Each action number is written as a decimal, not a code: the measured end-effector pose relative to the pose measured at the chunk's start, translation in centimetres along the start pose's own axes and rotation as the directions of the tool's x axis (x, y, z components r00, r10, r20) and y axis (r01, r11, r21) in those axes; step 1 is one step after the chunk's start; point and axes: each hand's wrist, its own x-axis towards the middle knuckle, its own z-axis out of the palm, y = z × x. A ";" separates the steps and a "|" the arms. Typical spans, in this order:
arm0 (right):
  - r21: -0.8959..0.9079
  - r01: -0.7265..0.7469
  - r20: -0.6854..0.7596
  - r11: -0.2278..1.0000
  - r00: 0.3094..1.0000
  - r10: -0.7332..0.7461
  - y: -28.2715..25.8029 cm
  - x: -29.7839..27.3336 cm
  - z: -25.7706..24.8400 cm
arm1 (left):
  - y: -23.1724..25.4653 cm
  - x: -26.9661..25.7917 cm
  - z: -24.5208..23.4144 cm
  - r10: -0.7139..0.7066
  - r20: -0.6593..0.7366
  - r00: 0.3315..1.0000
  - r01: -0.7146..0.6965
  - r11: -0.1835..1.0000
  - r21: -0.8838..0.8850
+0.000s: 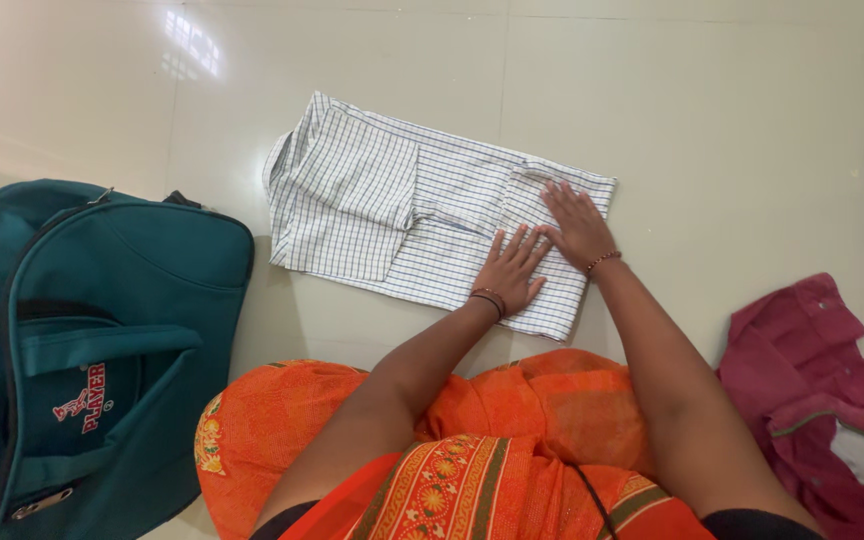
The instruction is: The person folds a shirt on the floor by smoothing the fabric, folding the sleeves and sides inward, and then doubling it over before placing it inside a bag.
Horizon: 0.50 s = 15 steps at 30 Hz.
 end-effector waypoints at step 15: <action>0.096 -0.172 -0.088 0.980 0.980 0.180 2.1 3.6 -0.2 | 0.0 0.0 0.3 -0.011 -0.008 1.000 0.012 0.999 0.032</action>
